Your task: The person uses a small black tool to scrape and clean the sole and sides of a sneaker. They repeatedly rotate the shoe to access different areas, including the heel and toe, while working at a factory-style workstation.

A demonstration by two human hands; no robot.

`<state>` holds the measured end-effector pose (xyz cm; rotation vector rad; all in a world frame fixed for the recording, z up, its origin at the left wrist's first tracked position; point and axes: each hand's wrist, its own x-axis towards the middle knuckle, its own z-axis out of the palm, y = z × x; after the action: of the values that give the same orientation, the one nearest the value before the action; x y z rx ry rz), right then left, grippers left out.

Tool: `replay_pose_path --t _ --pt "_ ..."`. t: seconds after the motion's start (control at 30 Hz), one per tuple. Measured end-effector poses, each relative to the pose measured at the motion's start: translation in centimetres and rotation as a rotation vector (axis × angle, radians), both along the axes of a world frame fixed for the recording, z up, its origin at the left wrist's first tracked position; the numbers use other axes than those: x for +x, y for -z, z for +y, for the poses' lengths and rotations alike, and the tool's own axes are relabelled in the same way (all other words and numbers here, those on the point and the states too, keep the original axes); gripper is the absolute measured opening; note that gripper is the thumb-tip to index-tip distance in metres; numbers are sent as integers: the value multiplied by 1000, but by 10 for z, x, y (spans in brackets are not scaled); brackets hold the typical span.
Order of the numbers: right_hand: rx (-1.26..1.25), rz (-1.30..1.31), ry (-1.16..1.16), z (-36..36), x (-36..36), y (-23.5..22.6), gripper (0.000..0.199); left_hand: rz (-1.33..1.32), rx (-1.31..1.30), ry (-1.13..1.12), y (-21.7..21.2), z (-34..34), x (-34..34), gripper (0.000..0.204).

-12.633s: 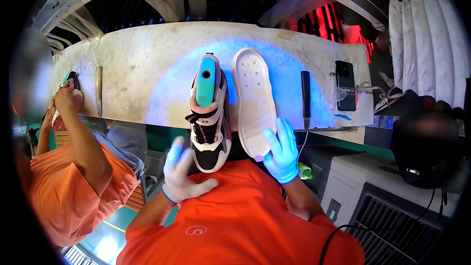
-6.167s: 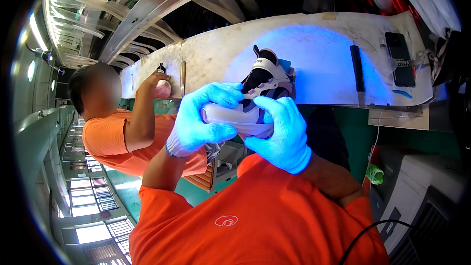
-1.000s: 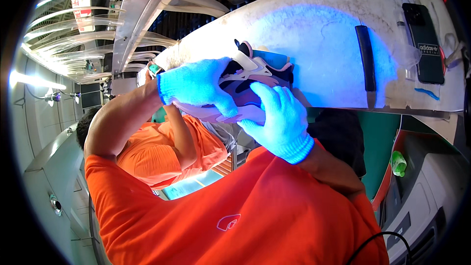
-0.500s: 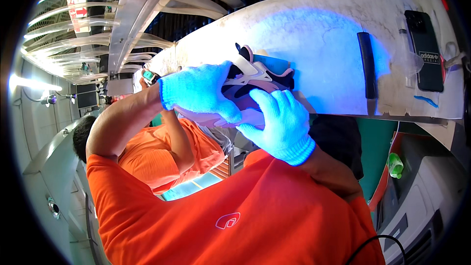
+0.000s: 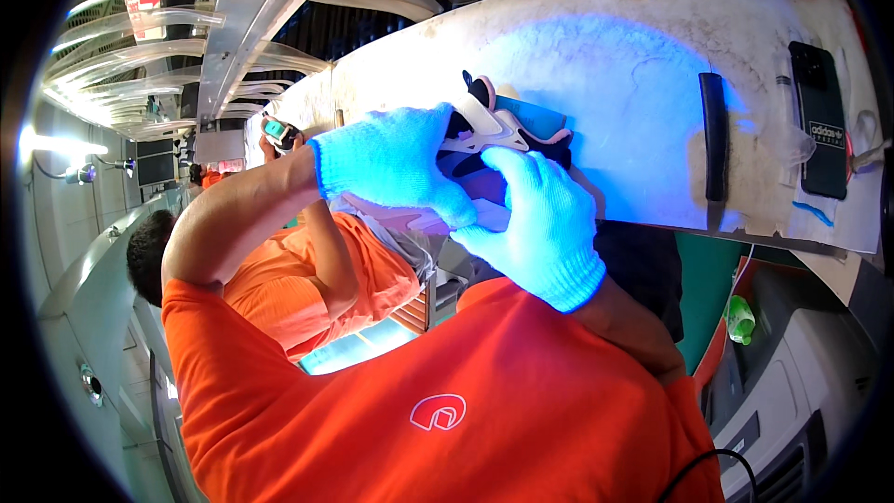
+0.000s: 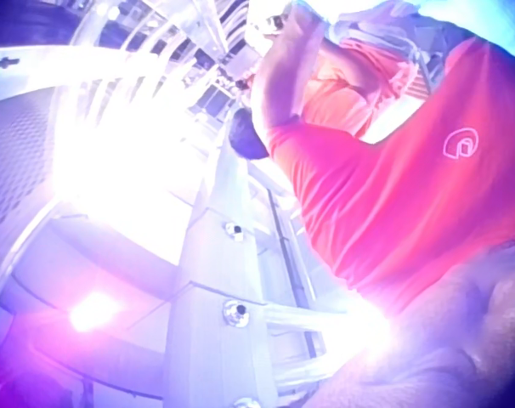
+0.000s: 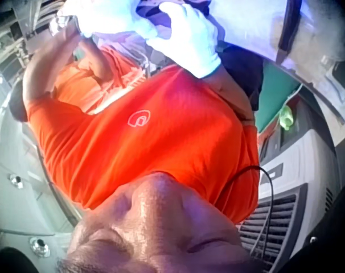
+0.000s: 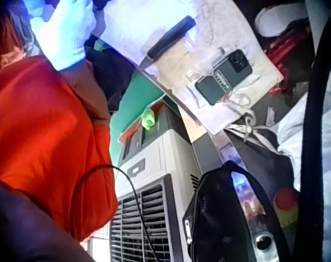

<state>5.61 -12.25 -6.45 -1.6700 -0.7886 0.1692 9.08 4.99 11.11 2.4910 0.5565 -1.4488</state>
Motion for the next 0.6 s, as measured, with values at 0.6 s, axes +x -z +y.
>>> replay_pose_path --t 0.6 --pt "23 0 5 -26 -10 -19 98 -248 -354 3 -19 45 -36 99"
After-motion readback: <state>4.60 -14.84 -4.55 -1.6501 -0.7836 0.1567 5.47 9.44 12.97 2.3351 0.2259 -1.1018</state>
